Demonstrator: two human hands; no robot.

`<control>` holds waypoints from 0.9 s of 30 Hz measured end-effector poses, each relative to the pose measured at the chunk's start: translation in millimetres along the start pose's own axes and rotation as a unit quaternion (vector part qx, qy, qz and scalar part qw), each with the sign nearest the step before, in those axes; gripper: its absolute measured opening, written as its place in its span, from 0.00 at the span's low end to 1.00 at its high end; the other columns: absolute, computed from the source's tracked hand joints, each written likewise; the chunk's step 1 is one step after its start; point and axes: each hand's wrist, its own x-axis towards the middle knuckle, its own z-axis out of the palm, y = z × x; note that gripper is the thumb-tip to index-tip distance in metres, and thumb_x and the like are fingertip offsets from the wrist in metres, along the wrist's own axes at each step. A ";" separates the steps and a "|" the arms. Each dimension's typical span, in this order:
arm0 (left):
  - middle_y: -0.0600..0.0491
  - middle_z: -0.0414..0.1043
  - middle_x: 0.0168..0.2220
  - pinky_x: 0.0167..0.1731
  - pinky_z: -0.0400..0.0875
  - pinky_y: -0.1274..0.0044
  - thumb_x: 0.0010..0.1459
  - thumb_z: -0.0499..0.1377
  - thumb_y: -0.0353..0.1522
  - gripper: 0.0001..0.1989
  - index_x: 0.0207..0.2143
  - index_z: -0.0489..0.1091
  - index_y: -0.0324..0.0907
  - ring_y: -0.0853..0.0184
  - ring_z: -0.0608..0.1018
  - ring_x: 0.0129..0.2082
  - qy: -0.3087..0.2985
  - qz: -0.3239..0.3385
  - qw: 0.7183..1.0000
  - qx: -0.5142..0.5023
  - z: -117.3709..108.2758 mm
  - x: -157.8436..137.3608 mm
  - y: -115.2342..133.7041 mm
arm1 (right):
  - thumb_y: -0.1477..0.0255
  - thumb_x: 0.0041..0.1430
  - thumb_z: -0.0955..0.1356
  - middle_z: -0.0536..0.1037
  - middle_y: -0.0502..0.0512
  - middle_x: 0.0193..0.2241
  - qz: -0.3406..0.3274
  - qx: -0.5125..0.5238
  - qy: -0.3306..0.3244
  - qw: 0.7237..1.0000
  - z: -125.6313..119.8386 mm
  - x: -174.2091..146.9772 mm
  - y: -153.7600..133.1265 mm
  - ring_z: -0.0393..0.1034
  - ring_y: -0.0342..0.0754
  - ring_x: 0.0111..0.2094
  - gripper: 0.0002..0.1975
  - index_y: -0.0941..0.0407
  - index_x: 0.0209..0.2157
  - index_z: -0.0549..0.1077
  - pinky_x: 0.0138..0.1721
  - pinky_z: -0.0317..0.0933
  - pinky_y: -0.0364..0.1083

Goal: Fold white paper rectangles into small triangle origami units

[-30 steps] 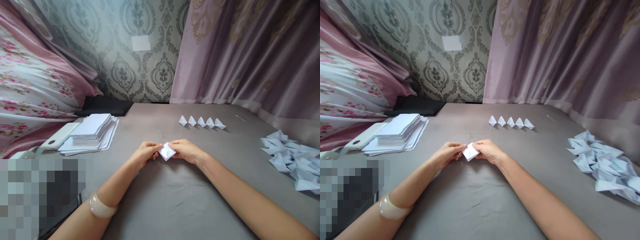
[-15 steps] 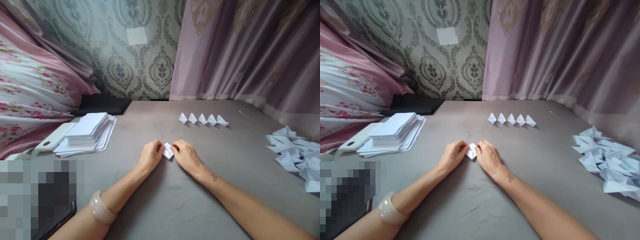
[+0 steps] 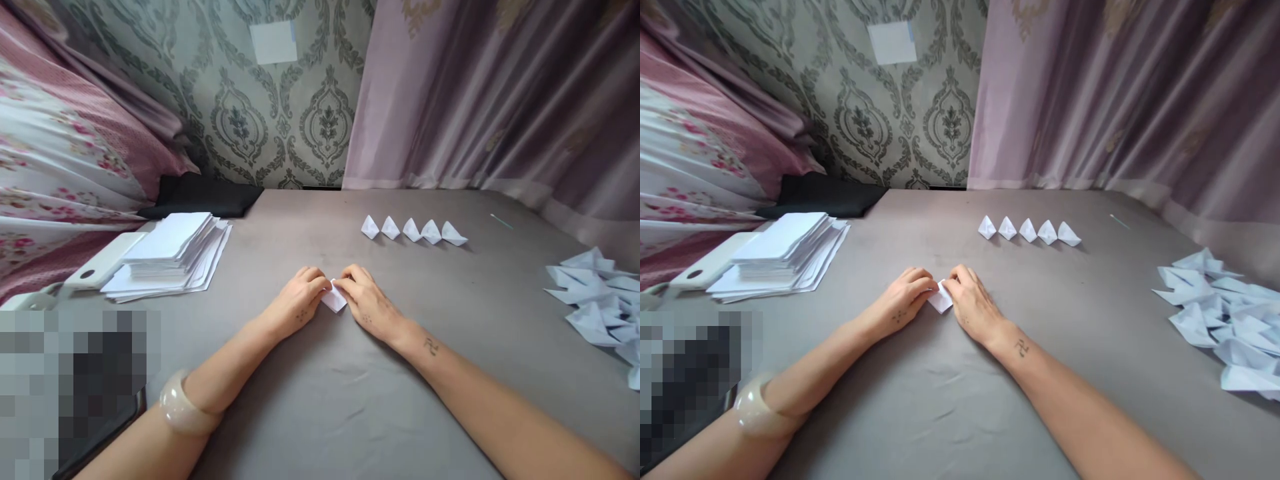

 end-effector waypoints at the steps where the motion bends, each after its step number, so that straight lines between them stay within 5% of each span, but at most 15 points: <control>1: 0.48 0.69 0.39 0.42 0.67 0.74 0.65 0.46 0.28 0.12 0.39 0.69 0.41 0.65 0.69 0.40 -0.006 0.015 1.000 -0.002 -1.1 0.5 0.0 | 0.79 0.63 0.59 0.69 0.59 0.40 -0.008 0.007 0.006 1.000 0.0 0.5 0.7 0.64 0.48 0.42 0.12 0.57 0.42 0.72 0.46 0.62 0.47; 7: 0.48 0.72 0.40 0.42 0.68 0.74 0.66 0.45 0.29 0.15 0.40 0.71 0.41 0.65 0.72 0.40 -0.064 0.060 0.996 0.008 -11.1 2.0 1.5 | 0.81 0.63 0.59 0.73 0.56 0.36 -0.012 0.022 -0.019 0.999 -3.8 -1.3 1.0 0.67 0.47 0.39 0.11 0.57 0.38 0.71 0.42 0.62 0.46; 19: 0.50 0.71 0.49 0.45 0.68 0.75 0.61 0.44 0.21 0.21 0.49 0.70 0.44 0.66 0.72 0.47 -0.145 0.079 0.986 0.039 -31.0 -6.5 -1.6 | 0.85 0.58 0.58 0.72 0.56 0.46 -0.096 -0.022 -0.102 0.990 -27.5 -17.3 1.4 0.69 0.46 0.43 0.22 0.53 0.48 0.70 0.42 0.64 0.45; 27: 0.44 0.69 0.48 0.42 0.69 0.71 0.55 0.50 0.22 0.21 0.51 0.67 0.39 0.59 0.69 0.47 -0.200 0.060 0.957 0.203 -37.0 -7.7 23.1 | 0.82 0.63 0.57 0.73 0.61 0.38 -0.127 -0.169 -0.112 0.971 -20.6 -19.9 -14.1 0.68 0.50 0.37 0.15 0.62 0.46 0.71 0.36 0.64 0.49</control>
